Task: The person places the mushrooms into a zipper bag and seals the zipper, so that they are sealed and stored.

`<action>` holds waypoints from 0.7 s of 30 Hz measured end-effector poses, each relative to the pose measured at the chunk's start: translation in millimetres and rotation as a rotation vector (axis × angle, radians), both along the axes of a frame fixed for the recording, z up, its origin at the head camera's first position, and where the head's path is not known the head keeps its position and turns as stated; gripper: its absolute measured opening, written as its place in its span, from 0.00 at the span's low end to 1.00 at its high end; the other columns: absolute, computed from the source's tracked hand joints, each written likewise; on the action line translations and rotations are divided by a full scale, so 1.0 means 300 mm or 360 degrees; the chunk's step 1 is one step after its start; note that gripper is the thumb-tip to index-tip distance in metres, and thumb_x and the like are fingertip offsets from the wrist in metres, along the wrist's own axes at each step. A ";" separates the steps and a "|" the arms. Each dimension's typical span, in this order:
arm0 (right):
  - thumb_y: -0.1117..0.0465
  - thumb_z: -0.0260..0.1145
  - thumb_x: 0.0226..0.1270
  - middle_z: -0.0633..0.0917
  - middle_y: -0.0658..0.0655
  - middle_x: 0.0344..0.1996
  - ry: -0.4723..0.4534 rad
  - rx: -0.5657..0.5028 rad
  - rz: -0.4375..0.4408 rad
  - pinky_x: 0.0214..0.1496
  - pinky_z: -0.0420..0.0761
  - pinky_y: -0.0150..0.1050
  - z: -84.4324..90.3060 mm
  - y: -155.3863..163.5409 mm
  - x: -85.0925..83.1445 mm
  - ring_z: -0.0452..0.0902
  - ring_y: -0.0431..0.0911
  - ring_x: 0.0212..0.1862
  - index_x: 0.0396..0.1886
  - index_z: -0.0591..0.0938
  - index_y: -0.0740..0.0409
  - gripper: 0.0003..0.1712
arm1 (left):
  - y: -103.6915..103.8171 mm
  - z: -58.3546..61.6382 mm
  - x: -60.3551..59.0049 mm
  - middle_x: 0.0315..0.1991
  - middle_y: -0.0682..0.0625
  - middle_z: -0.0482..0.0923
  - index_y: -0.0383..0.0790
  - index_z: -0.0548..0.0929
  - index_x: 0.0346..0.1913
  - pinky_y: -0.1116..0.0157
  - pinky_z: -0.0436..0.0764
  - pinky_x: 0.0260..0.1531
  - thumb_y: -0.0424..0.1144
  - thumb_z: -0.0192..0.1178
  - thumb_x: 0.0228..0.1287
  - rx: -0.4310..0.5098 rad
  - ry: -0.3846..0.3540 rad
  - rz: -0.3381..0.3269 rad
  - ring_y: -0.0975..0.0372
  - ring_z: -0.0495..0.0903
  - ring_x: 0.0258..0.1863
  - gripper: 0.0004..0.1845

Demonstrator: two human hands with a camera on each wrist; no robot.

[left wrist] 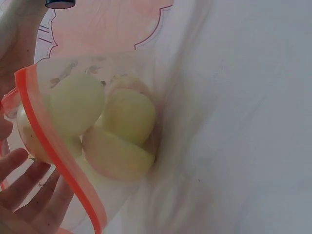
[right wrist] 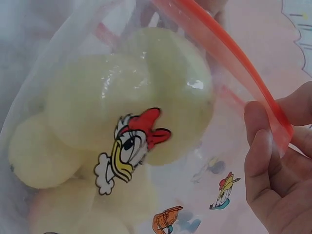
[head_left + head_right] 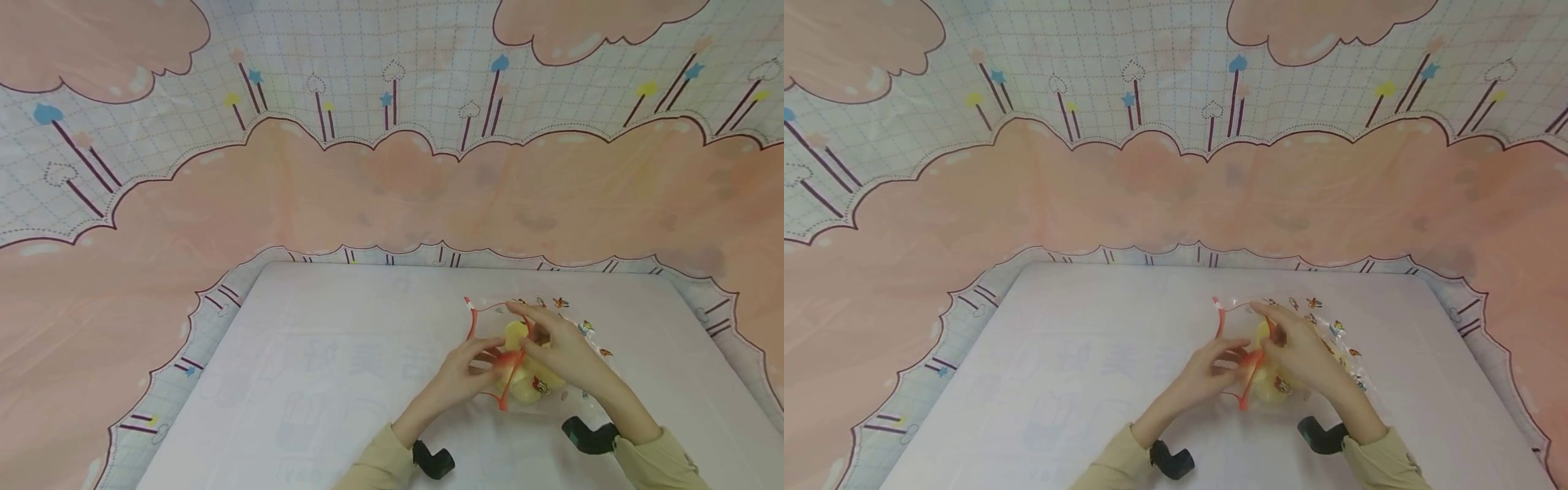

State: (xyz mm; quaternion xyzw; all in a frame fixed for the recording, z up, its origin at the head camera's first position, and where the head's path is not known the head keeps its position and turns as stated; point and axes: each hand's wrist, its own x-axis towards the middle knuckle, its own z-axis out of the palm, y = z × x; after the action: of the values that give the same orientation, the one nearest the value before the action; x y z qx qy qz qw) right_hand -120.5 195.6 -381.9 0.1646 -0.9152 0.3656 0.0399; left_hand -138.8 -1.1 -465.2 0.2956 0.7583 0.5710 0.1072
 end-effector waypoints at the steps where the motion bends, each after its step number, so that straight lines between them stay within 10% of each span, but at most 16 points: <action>1: 0.72 0.63 0.58 0.73 0.50 0.26 -0.0008 0.0001 -0.0002 0.25 0.70 0.29 0.000 -0.001 0.000 0.67 0.35 0.28 0.65 0.73 0.54 0.33 | -0.003 -0.007 0.001 0.55 0.45 0.79 0.41 0.73 0.65 0.74 0.80 0.47 0.33 0.58 0.65 0.0002 0.0010 0.0000 0.59 0.81 0.52 0.24; 21: 0.72 0.65 0.57 0.78 0.55 0.39 -0.0029 0.0020 -0.0026 0.25 0.71 0.28 -0.027 -0.028 -0.006 0.67 0.37 0.28 0.64 0.74 0.54 0.33 | 0.002 -0.023 0.030 0.46 0.39 0.85 0.45 0.74 0.63 0.73 0.81 0.44 0.42 0.46 0.75 0.0114 -0.0159 -0.0048 0.58 0.85 0.44 0.18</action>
State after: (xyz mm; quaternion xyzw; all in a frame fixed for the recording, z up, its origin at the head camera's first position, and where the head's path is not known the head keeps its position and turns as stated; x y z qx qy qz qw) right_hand -122.2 187.1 -389.8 0.1542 -0.9191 0.3610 0.0337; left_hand -130.0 -0.6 -472.3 0.2817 0.7267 0.6101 0.1428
